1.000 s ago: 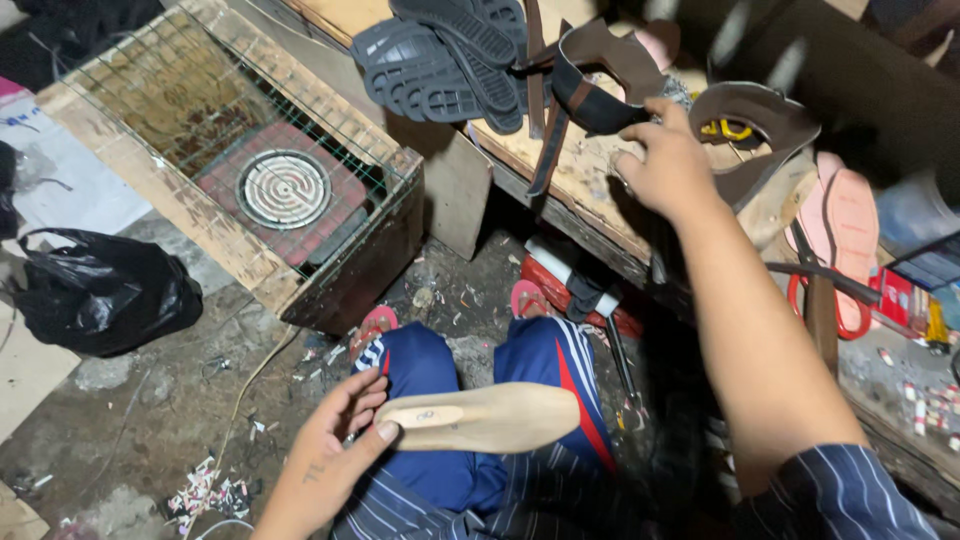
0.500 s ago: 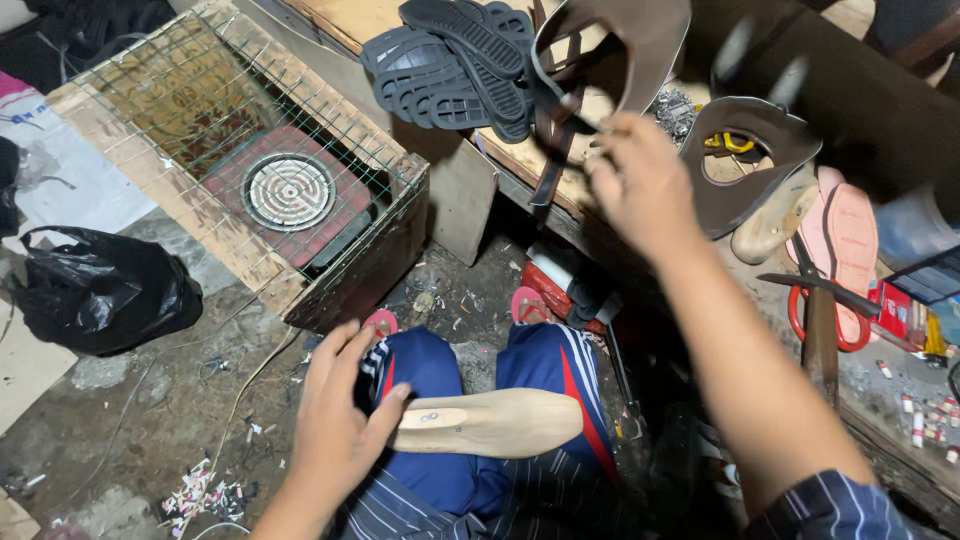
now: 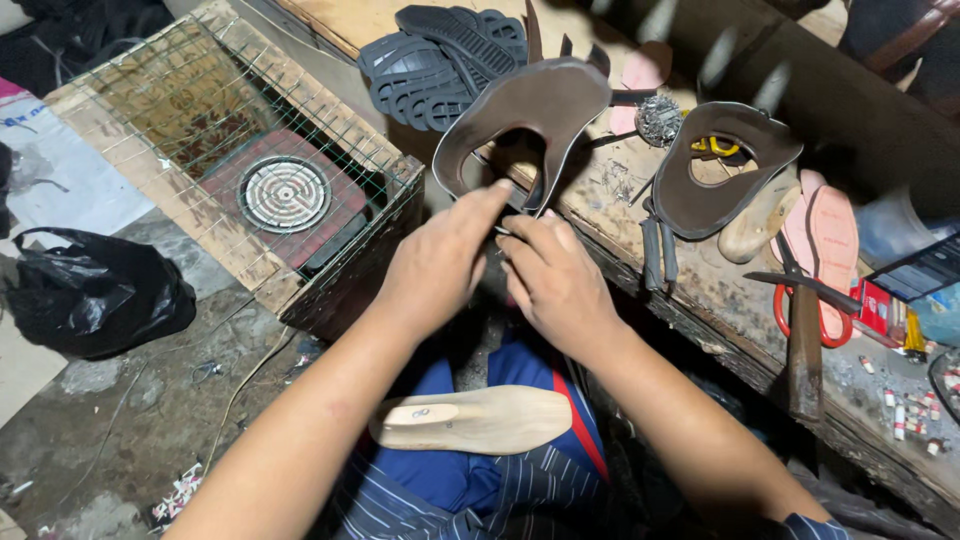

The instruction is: The person sits on the floor assembling a slipper on a wooden last. They use pincers to grip and pull the upper over the last edge, press the insole into place, hammer the sole and upper with a small hammer, then pull the last out of the finished slipper and set it aside.

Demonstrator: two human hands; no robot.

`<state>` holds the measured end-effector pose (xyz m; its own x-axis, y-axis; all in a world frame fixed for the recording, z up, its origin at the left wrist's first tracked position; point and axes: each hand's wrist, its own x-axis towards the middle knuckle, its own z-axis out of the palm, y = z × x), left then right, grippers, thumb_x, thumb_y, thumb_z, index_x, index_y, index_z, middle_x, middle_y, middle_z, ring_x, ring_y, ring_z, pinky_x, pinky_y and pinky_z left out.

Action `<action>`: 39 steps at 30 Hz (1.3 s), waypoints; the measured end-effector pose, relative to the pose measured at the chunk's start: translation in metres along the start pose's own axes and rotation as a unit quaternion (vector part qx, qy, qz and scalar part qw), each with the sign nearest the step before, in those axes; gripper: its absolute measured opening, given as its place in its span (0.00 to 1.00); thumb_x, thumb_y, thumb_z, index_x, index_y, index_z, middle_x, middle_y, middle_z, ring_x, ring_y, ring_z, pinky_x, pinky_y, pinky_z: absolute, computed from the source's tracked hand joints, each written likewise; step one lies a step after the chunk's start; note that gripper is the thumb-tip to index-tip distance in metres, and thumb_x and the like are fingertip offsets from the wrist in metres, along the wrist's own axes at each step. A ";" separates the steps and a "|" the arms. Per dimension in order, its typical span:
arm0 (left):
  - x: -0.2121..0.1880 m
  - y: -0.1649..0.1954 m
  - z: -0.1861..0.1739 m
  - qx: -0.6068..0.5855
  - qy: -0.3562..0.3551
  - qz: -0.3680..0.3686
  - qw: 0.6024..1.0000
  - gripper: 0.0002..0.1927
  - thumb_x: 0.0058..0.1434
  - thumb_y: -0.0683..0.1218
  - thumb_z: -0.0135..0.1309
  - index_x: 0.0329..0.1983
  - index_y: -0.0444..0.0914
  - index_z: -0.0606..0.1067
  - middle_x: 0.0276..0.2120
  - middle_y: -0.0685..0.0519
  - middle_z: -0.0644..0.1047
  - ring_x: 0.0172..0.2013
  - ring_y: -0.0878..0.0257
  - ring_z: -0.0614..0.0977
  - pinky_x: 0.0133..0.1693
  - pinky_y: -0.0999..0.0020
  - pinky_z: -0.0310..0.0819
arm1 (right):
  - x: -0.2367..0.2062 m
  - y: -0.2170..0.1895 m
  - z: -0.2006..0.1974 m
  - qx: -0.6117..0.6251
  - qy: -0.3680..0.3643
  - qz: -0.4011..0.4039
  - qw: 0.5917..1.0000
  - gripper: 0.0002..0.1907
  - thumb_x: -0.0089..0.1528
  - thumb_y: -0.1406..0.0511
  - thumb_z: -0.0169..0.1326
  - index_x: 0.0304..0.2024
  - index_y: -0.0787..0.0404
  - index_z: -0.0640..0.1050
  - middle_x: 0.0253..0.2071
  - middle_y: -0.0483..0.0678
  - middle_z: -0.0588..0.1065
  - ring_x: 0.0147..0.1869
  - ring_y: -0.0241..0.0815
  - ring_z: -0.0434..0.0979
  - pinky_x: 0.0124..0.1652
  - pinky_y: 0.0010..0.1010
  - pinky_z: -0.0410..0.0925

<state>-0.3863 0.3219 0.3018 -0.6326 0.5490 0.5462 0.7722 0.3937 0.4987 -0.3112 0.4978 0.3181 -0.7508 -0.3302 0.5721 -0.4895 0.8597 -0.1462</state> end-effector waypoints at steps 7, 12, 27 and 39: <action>-0.003 -0.009 -0.007 -0.002 0.007 -0.031 0.999 0.15 0.54 0.36 0.59 0.46 0.38 0.78 0.45 0.48 0.76 0.46 0.49 0.80 0.44 0.57 0.75 | 0.012 0.126 0.016 0.046 0.208 0.217 0.953 0.21 0.63 0.77 0.47 0.60 0.67 0.70 0.66 0.62 0.63 0.63 0.54 0.73 0.49 0.32 0.73; -0.023 -0.003 -0.017 -0.034 0.004 -0.035 0.999 0.15 0.54 0.36 0.58 0.45 0.38 0.77 0.45 0.48 0.76 0.46 0.49 0.80 0.45 0.58 0.75 | 0.027 0.230 0.049 0.101 0.024 0.257 0.961 0.22 0.63 0.70 0.62 0.59 0.60 0.72 0.57 0.52 0.71 0.51 0.50 0.78 0.49 0.35 0.71; -0.157 -0.007 -0.039 -0.744 0.123 -0.317 0.576 0.21 0.60 0.40 0.49 0.56 0.26 0.73 0.41 0.46 0.80 0.36 0.63 0.77 0.40 0.68 0.70 | -0.028 0.049 0.033 0.632 0.031 0.369 0.681 0.25 0.65 0.67 0.53 0.65 0.63 0.68 0.59 0.48 0.75 0.63 0.40 0.76 0.60 0.32 0.69; -0.177 0.027 -0.063 -0.494 0.075 -0.380 0.779 0.41 0.53 0.34 0.59 0.70 0.34 0.57 0.54 0.48 0.75 0.49 0.65 0.78 0.51 0.67 0.73 | -0.049 0.012 0.033 0.673 0.038 0.418 0.609 0.14 0.65 0.75 0.58 0.53 0.70 0.75 0.41 0.52 0.79 0.39 0.39 0.80 0.40 0.33 0.75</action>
<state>-0.2569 0.1887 0.2611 -0.9420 0.3120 -0.1235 -0.2029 -0.2365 0.9502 -0.2947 0.5113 0.2616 -0.9896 0.0653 -0.1283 0.0917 -0.4006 -0.9116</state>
